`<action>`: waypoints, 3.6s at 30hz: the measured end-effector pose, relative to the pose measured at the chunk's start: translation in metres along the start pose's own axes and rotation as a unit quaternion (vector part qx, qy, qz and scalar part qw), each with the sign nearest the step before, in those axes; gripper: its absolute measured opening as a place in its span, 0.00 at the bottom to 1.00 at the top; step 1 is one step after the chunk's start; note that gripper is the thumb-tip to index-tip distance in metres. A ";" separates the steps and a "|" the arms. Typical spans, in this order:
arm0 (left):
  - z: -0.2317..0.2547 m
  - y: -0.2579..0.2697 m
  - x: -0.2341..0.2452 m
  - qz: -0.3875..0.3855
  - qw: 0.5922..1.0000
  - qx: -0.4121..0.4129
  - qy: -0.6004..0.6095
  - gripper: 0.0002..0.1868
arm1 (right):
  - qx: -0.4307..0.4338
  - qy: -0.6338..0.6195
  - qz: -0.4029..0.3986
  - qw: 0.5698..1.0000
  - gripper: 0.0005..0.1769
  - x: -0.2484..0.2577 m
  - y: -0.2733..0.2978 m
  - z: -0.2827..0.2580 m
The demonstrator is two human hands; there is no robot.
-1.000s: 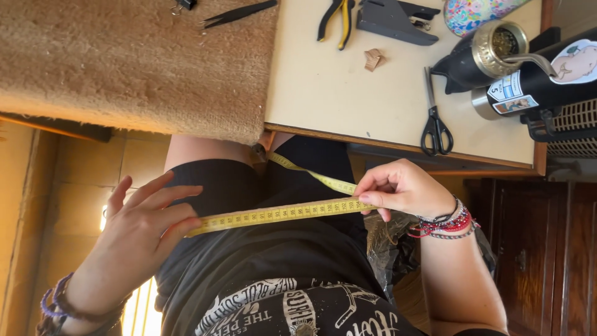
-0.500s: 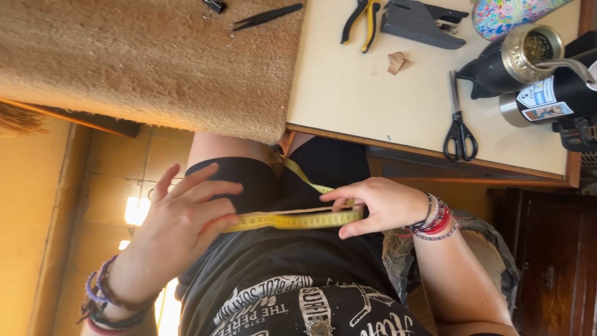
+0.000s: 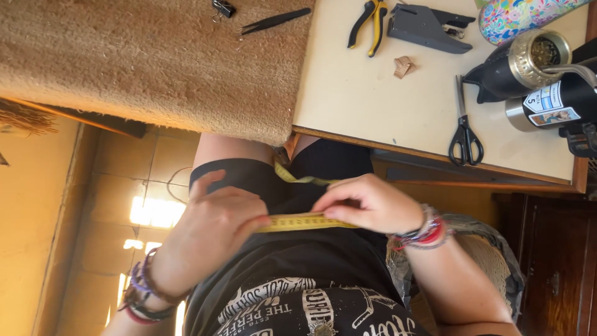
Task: Measuring and cutting thin wooden sticks to length using a measuring tape and scissors
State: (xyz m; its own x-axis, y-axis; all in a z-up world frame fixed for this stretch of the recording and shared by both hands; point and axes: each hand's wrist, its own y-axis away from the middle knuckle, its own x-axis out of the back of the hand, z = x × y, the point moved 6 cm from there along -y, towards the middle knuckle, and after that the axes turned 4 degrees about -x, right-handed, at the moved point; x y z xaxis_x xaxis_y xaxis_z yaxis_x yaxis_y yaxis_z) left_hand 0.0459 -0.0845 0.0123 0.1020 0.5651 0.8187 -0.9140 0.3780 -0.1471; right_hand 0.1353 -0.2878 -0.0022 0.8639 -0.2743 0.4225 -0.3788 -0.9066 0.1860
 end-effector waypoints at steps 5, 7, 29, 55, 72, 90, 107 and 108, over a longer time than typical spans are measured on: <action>-0.014 0.013 -0.001 0.003 1.000 0.015 0.008 0.12 | -0.083 -0.124 -0.086 0.985 0.14 0.007 0.020 0.016; -0.009 0.012 -0.002 0.007 1.000 0.000 0.008 0.12 | -0.071 -0.149 -0.117 0.979 0.17 -0.003 0.015 0.020; 0.008 -0.002 0.010 0.027 0.999 -0.036 -0.029 0.11 | 0.012 -0.021 -0.101 0.995 0.16 0.000 -0.002 -0.011; -0.048 0.030 -0.015 -0.040 0.996 0.068 -0.052 0.12 | -0.196 -0.061 0.108 0.973 0.02 0.032 0.050 0.042; -0.005 -0.018 -0.059 0.044 0.998 0.020 0.025 0.15 | -0.056 0.102 0.171 0.978 0.01 -0.017 -0.004 0.005; 0.029 -0.036 -0.041 0.229 0.783 0.058 0.576 0.16 | -0.063 -0.449 0.190 0.871 0.20 -0.050 -0.006 -0.003; 0.034 -0.033 -0.027 0.261 0.822 0.040 0.504 0.11 | -0.028 -0.195 0.164 0.967 0.18 -0.028 0.004 -0.030; 0.035 -0.032 -0.027 0.275 0.805 0.052 0.523 0.11 | -0.032 -0.172 0.143 0.974 0.17 -0.026 0.006 -0.027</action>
State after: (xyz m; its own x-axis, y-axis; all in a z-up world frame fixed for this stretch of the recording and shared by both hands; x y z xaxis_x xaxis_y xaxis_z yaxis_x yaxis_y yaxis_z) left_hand 0.0588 -0.1375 0.0146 -0.1033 0.9553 -0.2769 -0.9563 -0.1719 -0.2366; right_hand 0.1018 -0.2773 0.0122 0.7759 -0.6142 0.1440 -0.6308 -0.7585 0.1634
